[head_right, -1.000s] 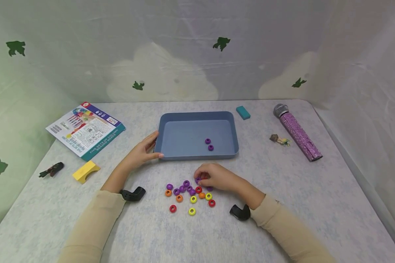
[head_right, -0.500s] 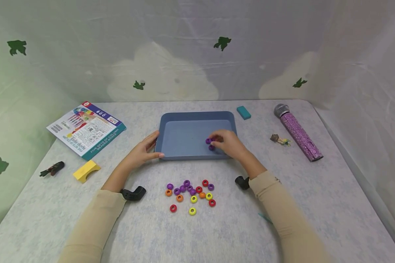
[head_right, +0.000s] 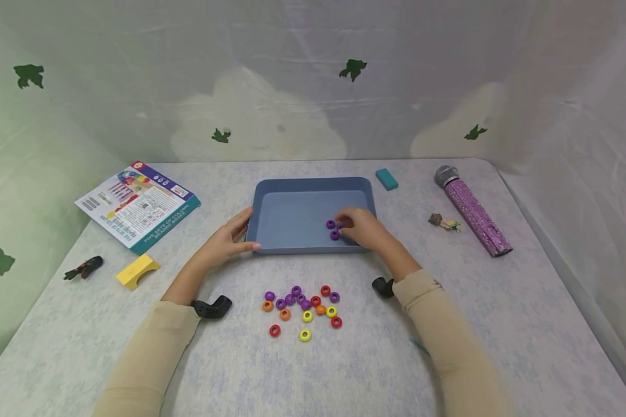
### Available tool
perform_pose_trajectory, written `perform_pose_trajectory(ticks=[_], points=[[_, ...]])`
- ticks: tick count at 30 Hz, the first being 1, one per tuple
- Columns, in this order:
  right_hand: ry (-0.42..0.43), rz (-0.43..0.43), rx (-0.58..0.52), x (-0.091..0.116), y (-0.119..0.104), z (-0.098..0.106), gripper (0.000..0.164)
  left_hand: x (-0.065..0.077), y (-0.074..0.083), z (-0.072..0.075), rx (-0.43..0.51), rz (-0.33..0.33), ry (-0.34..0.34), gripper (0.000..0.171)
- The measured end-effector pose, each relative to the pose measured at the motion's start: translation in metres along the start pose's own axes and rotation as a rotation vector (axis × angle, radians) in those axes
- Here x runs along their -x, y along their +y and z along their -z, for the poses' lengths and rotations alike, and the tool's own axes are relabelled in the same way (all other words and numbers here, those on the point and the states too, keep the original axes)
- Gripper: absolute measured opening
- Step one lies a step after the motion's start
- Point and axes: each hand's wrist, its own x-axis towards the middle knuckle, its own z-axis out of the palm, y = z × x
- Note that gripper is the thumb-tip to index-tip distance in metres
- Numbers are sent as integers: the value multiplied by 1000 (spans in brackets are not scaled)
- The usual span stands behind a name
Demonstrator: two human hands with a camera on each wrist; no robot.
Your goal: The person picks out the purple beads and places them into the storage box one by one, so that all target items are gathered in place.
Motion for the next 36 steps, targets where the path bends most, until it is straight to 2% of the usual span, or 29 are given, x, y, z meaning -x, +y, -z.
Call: perform_pose_trajectory(ticks=[7,12,15,18,20,22,26,28,31,36], points=[[73,214,-102,36,-18,-1,40,0,1,0,0,1,0,91],[8,306,-174,65,-25,-16,41,-1,1,1,9,5,-3,92],[-76,295,-201,78,-24,-28,40,0,4,2,32,-5,-11,90],[-166,225,-233,87,-22,-38,36,4,15,3,57,-3,-26,88],[-200,179,-235,90,-20,-43,32,6,18,3,67,7,-30,88],[-211,160,-219,92,-18,-46,26,5,14,3,60,14,-32,89],[-202,166,-165,93,-17,-48,18,1,-3,1,41,17,-24,93],[-196,165,-161,92,-18,-47,15,1,-3,1,38,20,-24,93],[-154,192,-171,87,-20,-38,16,2,3,2,49,20,-27,92],[-11,237,-187,67,-22,-16,19,8,22,3,74,10,-27,88]])
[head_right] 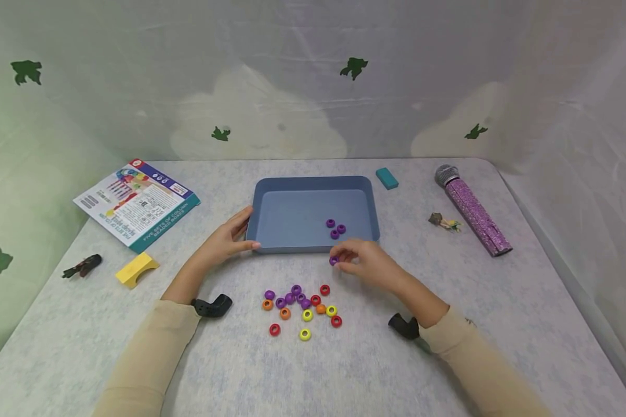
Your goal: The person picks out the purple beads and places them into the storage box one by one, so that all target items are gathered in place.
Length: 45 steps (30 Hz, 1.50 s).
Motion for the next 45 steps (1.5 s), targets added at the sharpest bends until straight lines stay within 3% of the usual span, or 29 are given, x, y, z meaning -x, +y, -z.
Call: perform_pose_trajectory(ticks=[6,12,19,27,31,36,40,45], points=[[100,-55,24,-37,7,19,23,2,9,0,-12,-3,-1,85],[82,-165,52,-65,24,17,20,-1,3,0,-3,-16,8,87],[42,-266,95,-74,36,10,15,-8,-20,1,-49,-39,11,90],[20,-326,98,-74,38,11,21,-8,-24,0,-45,-23,19,92],[32,-236,89,-65,28,13,33,-8,-24,0,-41,3,12,93],[51,-15,11,-48,3,7,37,-8,-24,0,-40,21,11,93],[-37,113,-38,-35,-12,-10,34,-8,-25,0,-36,31,14,94],[-196,100,-63,-28,-14,-36,32,-7,-21,-1,-17,28,13,93]])
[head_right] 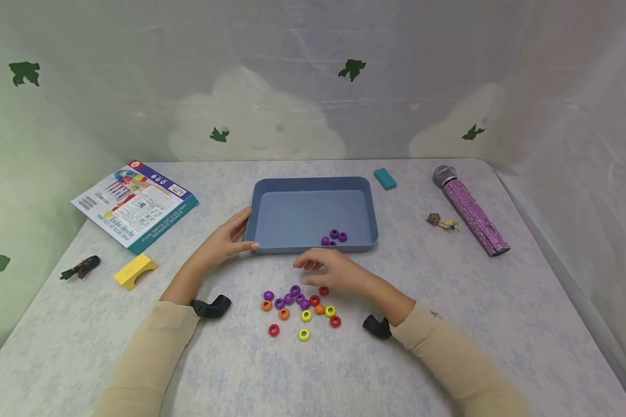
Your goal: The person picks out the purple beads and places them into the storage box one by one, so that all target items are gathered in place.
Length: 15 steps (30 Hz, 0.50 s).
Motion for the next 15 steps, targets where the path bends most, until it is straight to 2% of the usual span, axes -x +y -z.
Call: perform_pose_trajectory(ticks=[3,8,15], points=[[-62,-41,-22,-1,3,-11,28,-1,0,0,1,-15,-3,92],[-132,-31,-3,-4,10,-21,23,-2,-3,-1,-17,-34,7,92],[-155,2,89,-7,9,-25,20,-2,-4,0,-21,-34,4,92]])
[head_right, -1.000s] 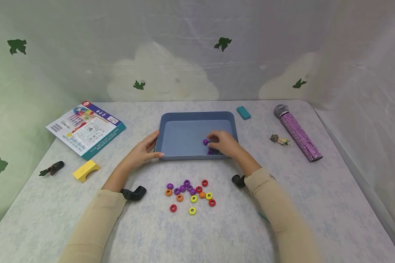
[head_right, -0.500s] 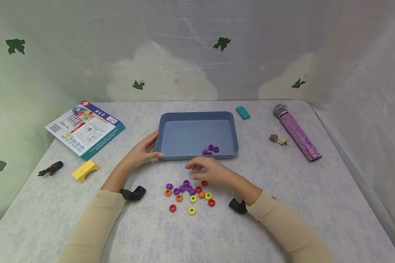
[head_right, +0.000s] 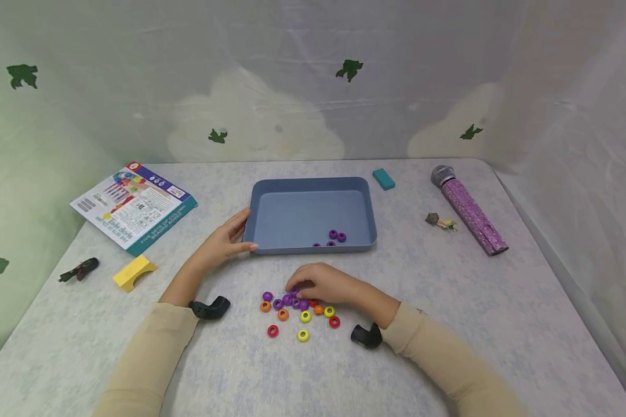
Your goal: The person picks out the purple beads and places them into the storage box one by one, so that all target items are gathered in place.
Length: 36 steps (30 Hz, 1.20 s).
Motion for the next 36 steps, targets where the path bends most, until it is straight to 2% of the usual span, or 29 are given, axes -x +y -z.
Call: perform_pose_trajectory(ticks=[4,8,12,16,21,26,31,36], points=[[42,-41,-11,0,-7,7,20,0,-1,1,4,2,-6,92],[180,-50,-54,-2,-9,23,23,2,5,1,3,8,-10,91],[336,-55,-56,-8,1,40,25,7,19,2,35,-3,-11,88],[416,-123,-70,-16,17,50,26,9,26,2,52,-4,-14,86],[434,-233,-65,-24,31,56,27,5,14,2,33,0,-15,89],[395,-332,-21,-31,36,61,23,1,1,2,3,15,-10,92],[337,-406,-13,-34,37,63,20,5,15,2,29,10,-13,88],[337,-391,-13,-32,34,64,25,10,29,2,31,10,-13,86]])
